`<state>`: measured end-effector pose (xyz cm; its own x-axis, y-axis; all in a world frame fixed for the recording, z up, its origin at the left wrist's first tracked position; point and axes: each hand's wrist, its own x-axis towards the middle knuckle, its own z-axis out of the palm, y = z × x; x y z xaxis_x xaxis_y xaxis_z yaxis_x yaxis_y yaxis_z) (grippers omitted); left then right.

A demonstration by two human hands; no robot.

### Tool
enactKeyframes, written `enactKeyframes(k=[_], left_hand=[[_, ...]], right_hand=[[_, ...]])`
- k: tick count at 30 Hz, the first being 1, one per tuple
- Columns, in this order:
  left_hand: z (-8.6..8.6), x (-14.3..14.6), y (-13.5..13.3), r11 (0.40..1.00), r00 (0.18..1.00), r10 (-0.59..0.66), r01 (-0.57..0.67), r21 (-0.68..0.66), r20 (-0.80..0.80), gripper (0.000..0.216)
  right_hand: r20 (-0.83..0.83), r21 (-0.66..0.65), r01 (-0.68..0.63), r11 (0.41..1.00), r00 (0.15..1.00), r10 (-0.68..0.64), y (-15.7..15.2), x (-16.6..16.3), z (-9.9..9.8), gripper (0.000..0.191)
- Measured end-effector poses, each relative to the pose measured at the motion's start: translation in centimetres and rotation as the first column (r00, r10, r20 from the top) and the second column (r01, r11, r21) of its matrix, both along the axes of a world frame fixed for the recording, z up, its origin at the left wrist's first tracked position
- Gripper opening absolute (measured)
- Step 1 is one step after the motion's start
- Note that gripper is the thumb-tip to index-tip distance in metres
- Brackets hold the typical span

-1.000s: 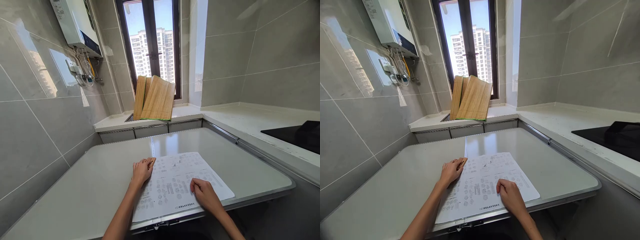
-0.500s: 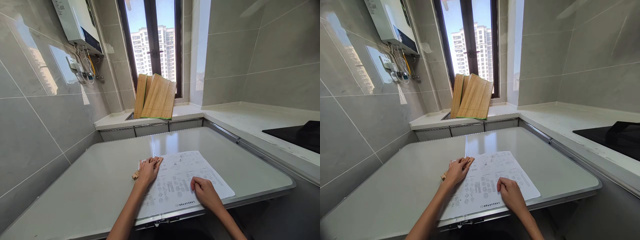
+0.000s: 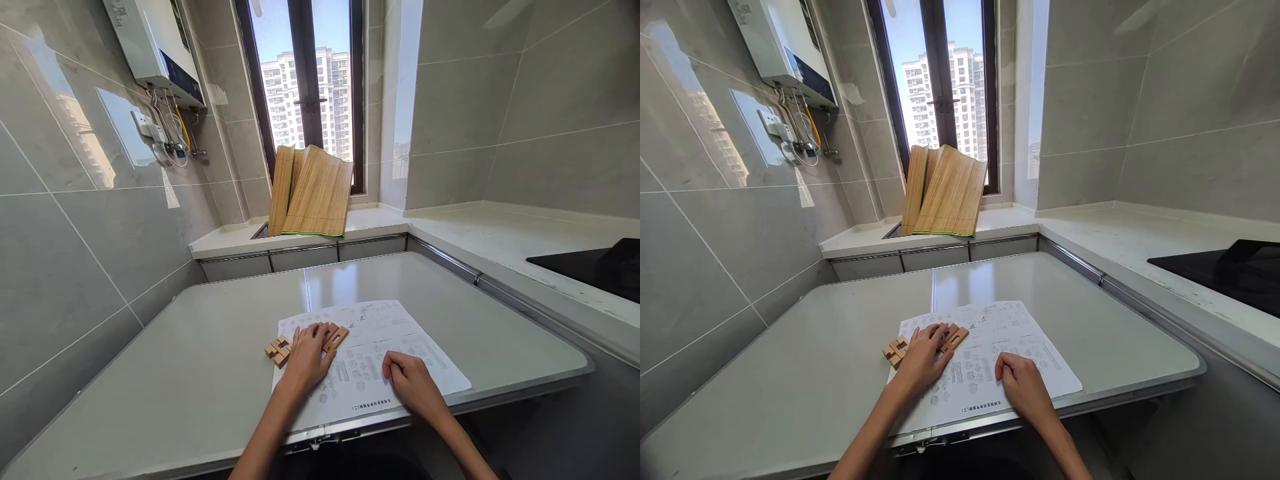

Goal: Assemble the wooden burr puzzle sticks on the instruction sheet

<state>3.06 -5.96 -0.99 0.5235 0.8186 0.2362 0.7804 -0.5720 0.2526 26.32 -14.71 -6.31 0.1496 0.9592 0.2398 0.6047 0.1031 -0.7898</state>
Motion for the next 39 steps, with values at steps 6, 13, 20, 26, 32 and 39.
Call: enactKeyframes(k=[6, 13, 20, 26, 32, 39], left_hand=[[0.0, 0.7, -2.1, 0.993, 0.992, -0.114, 0.116, -0.032, 0.050, 0.055], [-0.4, 1.3, -3.4, 0.983, 0.973, -0.127, 0.149, -0.108, 0.194, 0.068], [-0.3, 1.1, -3.5, 0.997, 0.985, 0.029, -0.017, -0.075, 0.172, 0.043], [-0.7, 0.6, -3.6, 0.989, 0.987, 0.143, -0.139, -0.052, 0.080, 0.030], [-0.6, 0.6, -3.9, 0.984, 0.985, 0.169, -0.168, -0.066, 0.017, 0.032], [-0.8, 0.7, -4.1, 0.984, 0.987, 0.159, -0.156, -0.083, 0.031, 0.028]], right_hand=[[0.006, 0.007, -0.002, 1.000, 1.000, 0.002, 0.1, 0.1, 0.0, 0.027], [0.023, 0.013, -0.013, 1.000, 1.000, 0.012, 0.2, 0.1, -0.1, 0.027], [0.075, 0.145, -0.070, 0.987, 0.995, 0.060, 0.5, -0.3, 0.1, 0.022], [0.184, 0.123, -0.106, 0.987, 0.980, 0.082, 0.6, -0.8, -0.2, 0.055], [0.223, 0.106, -0.093, 0.990, 0.972, 0.067, 0.6, -0.7, -0.5, 0.056], [0.261, 0.096, -0.075, 0.993, 0.964, 0.047, 0.5, -1.2, -0.2, 0.067]])
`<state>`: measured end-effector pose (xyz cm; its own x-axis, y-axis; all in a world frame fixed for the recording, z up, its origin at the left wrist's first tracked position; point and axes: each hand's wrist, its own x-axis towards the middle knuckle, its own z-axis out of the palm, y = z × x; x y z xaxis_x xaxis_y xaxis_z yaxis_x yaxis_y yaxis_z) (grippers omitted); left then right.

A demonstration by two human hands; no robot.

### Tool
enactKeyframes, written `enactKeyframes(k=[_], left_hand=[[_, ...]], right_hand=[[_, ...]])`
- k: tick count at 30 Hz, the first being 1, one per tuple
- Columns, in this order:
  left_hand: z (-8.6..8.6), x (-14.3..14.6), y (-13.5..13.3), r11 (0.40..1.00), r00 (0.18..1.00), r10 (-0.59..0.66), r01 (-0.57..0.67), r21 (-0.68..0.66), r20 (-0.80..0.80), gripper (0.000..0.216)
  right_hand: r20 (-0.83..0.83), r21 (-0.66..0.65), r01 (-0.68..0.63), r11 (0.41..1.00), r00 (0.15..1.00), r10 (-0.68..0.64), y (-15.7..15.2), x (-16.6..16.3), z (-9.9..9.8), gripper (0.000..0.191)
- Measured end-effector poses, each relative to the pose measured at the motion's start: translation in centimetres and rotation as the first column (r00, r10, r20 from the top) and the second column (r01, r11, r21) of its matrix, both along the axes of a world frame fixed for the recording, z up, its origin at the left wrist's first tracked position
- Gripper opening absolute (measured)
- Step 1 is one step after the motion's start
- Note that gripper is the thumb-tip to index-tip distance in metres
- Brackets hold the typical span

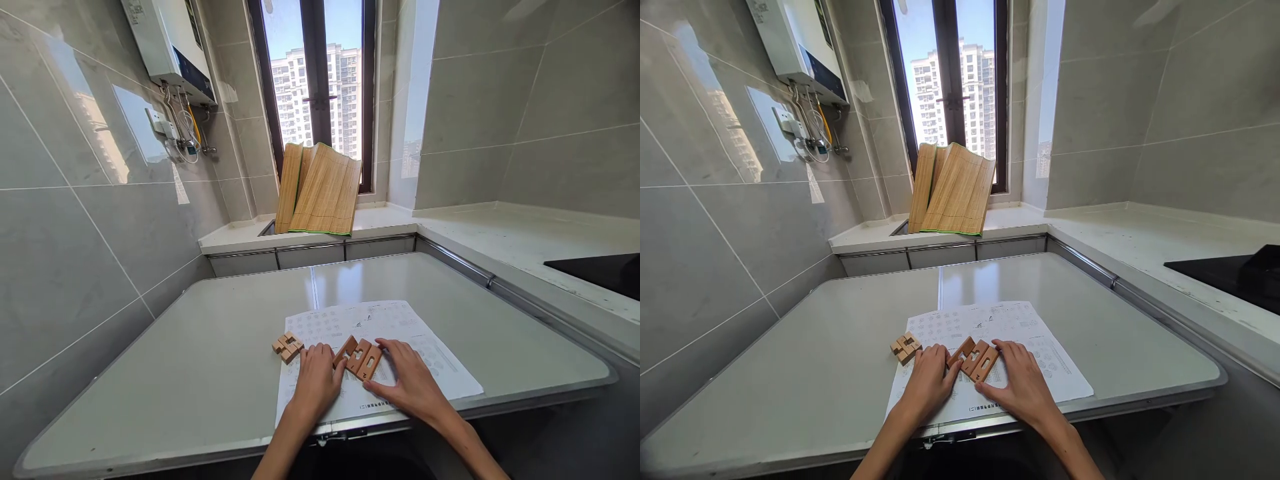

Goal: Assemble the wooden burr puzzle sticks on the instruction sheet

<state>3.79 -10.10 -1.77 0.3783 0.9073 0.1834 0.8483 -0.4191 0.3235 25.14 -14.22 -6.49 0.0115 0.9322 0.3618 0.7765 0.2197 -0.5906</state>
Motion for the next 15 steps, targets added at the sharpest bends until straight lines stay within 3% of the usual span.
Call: enactKeyframes(k=[4, 8, 12, 15], left_hand=[[0.1, -0.3, -0.2, 1.000, 0.999, 0.007, -0.008, 0.014, 0.042, 0.029], [0.3, -1.1, -0.5, 0.996, 0.940, 0.043, -0.012, -0.091, 0.339, 0.030], [0.2, -1.7, -1.1, 0.952, 0.737, 0.093, 0.132, -0.278, 0.670, 0.036], [-0.3, -1.9, -1.6, 0.863, 0.535, 0.212, 0.291, -0.414, 0.818, 0.040]], right_hand=[[-0.005, 0.002, 0.027, 1.000, 1.000, -0.027, 0.1, -0.4, 0.3, 0.071], [-0.110, 0.013, 0.018, 1.000, 0.994, -0.016, 0.2, -0.3, 0.4, 0.067], [-0.404, -0.026, -0.034, 0.999, 0.915, 0.021, 0.2, -0.1, 0.7, 0.064], [-0.665, 0.009, -0.171, 0.985, 0.734, 0.134, 0.4, -0.4, 1.3, 0.056]])
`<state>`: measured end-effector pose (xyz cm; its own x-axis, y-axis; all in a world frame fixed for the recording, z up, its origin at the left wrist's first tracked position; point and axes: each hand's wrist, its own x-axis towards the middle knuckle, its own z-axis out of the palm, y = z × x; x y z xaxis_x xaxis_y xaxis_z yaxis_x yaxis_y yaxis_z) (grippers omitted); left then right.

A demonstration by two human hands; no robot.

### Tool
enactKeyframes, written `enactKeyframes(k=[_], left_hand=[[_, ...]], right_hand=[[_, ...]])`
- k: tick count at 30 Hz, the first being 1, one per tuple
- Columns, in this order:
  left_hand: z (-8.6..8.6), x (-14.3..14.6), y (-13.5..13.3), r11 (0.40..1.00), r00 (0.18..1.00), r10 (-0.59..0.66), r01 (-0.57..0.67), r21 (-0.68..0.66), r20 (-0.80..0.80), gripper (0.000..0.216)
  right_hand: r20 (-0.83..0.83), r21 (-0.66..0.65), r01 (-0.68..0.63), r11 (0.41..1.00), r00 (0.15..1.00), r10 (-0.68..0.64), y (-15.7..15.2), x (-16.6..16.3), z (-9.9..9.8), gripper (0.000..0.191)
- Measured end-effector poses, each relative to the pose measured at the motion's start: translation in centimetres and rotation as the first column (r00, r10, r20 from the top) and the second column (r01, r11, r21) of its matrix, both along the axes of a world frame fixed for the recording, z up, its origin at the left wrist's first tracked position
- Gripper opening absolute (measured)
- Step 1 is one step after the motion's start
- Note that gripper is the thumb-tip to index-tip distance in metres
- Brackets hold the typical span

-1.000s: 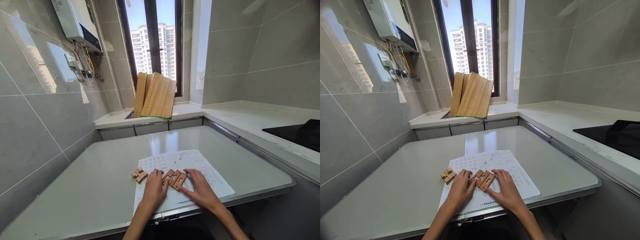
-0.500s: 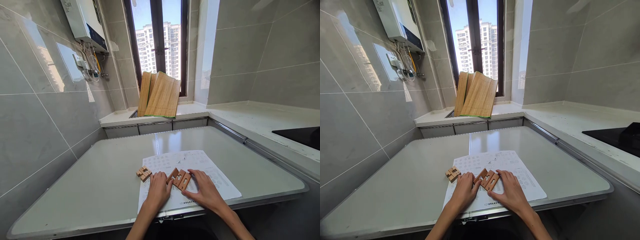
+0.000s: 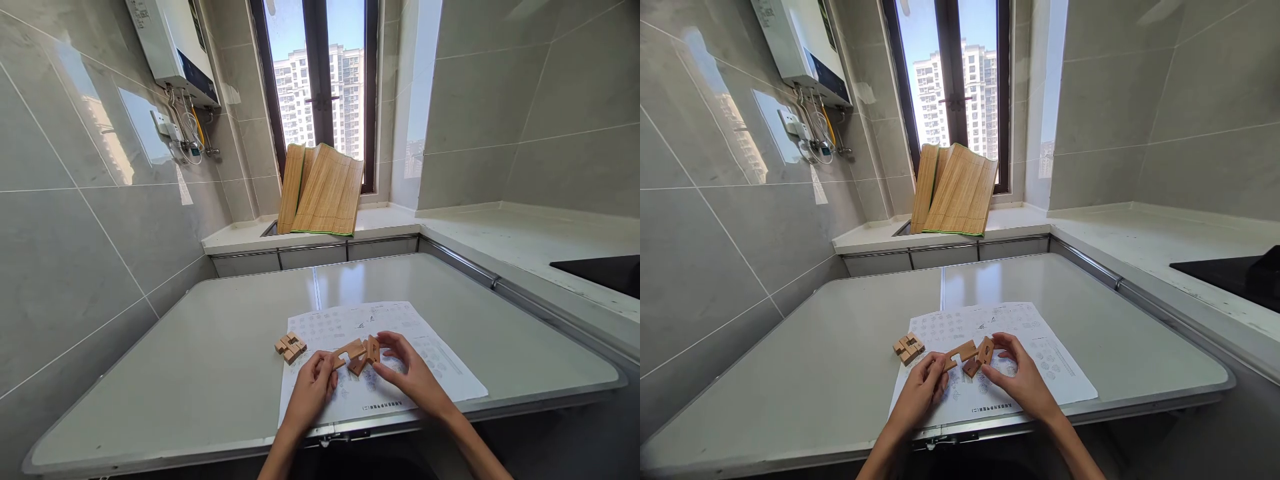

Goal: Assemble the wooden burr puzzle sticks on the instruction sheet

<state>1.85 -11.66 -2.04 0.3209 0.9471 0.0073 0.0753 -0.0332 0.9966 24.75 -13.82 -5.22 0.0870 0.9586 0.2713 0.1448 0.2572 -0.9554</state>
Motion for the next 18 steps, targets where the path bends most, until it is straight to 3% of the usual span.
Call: enactKeyframes(k=[4, 8, 12, 18], left_hand=[[-0.7, -0.4, -0.5, 0.976, 0.967, 0.003, 0.052, -0.211, 0.254, 0.040], [-0.8, -0.7, -0.8, 0.941, 0.898, 0.054, 0.101, -0.324, 0.437, 0.036], [-0.7, -0.8, -1.0, 0.921, 0.855, 0.078, 0.135, -0.365, 0.513, 0.036], [-1.1, -0.8, -0.8, 0.916, 0.856, 0.078, 0.141, -0.376, 0.512, 0.032]], right_hand=[[-0.360, -0.003, -0.138, 0.990, 0.924, 0.127, 0.1, -1.1, 0.8, 0.052], [-0.554, -0.005, -0.198, 0.980, 0.816, 0.162, -0.1, -2.4, 1.1, 0.060], [-0.611, 0.024, -0.207, 0.978, 0.771, 0.179, -0.1, -3.5, 1.2, 0.062], [-0.618, 0.043, -0.223, 0.974, 0.760, 0.202, -0.5, -4.5, 1.4, 0.060]])
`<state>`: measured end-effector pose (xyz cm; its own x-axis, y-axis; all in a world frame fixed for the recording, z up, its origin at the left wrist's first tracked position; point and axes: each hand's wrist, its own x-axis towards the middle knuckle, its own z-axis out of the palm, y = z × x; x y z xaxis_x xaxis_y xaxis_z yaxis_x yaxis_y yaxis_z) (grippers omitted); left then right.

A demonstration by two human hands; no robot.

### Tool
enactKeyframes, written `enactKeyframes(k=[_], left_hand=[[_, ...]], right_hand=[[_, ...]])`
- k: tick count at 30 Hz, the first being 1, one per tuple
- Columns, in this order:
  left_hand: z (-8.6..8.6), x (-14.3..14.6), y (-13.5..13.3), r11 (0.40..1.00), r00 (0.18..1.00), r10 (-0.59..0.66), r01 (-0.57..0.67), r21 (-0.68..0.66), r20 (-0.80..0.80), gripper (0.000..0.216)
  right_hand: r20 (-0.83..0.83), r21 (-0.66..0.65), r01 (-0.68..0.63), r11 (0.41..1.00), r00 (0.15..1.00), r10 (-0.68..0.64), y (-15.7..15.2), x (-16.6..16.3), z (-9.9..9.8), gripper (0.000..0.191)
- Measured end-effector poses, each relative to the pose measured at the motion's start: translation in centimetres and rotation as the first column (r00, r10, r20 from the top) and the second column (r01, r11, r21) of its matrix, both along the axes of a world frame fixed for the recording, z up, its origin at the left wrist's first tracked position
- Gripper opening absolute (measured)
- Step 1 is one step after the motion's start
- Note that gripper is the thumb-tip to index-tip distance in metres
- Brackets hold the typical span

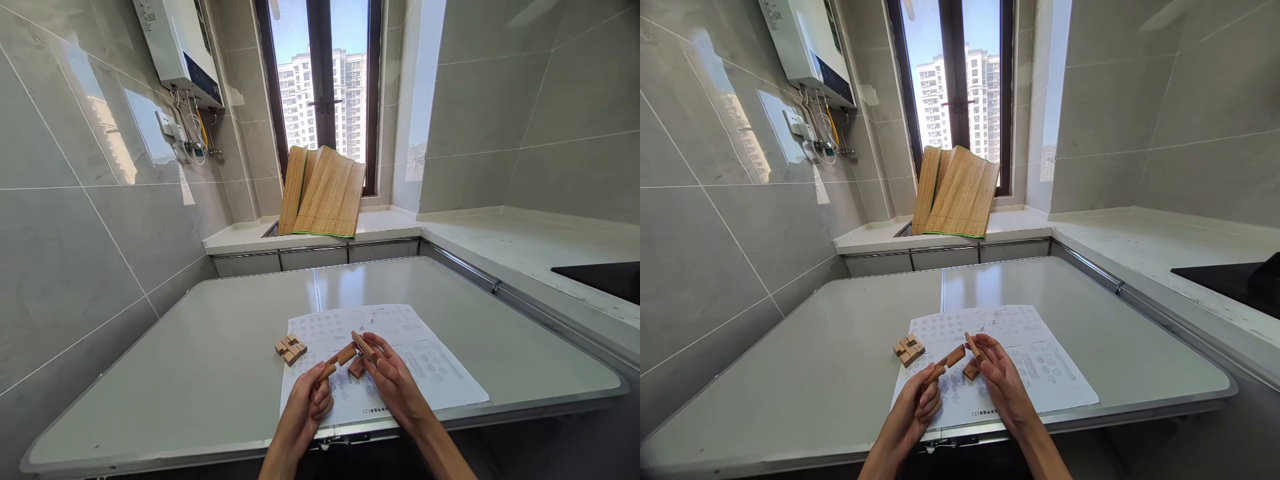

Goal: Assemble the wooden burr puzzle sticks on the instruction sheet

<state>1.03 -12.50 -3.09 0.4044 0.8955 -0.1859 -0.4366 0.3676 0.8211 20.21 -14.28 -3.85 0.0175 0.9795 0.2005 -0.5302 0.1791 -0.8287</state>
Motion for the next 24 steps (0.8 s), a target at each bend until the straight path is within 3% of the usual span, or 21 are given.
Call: enactKeyframes(k=[8, 16, 24], left_hand=[[-0.6, -0.1, 0.3, 0.999, 0.999, -0.038, 0.039, 0.025, -0.024, 0.032], [0.2, -0.1, -0.2, 1.000, 0.999, -0.026, 0.027, 0.010, -0.040, 0.031], [0.5, -0.1, -0.3, 1.000, 0.999, -0.022, 0.022, 0.009, -0.048, 0.028]], right_hand=[[0.056, 0.012, -0.016, 1.000, 0.998, 0.015, -0.6, -0.5, 0.1, 0.062], [0.040, -0.003, -0.038, 0.999, 0.998, 0.038, -1.1, -0.7, 0.7, 0.059], [0.056, -0.022, -0.028, 0.999, 0.998, 0.029, -0.8, -0.6, 0.1, 0.066]])
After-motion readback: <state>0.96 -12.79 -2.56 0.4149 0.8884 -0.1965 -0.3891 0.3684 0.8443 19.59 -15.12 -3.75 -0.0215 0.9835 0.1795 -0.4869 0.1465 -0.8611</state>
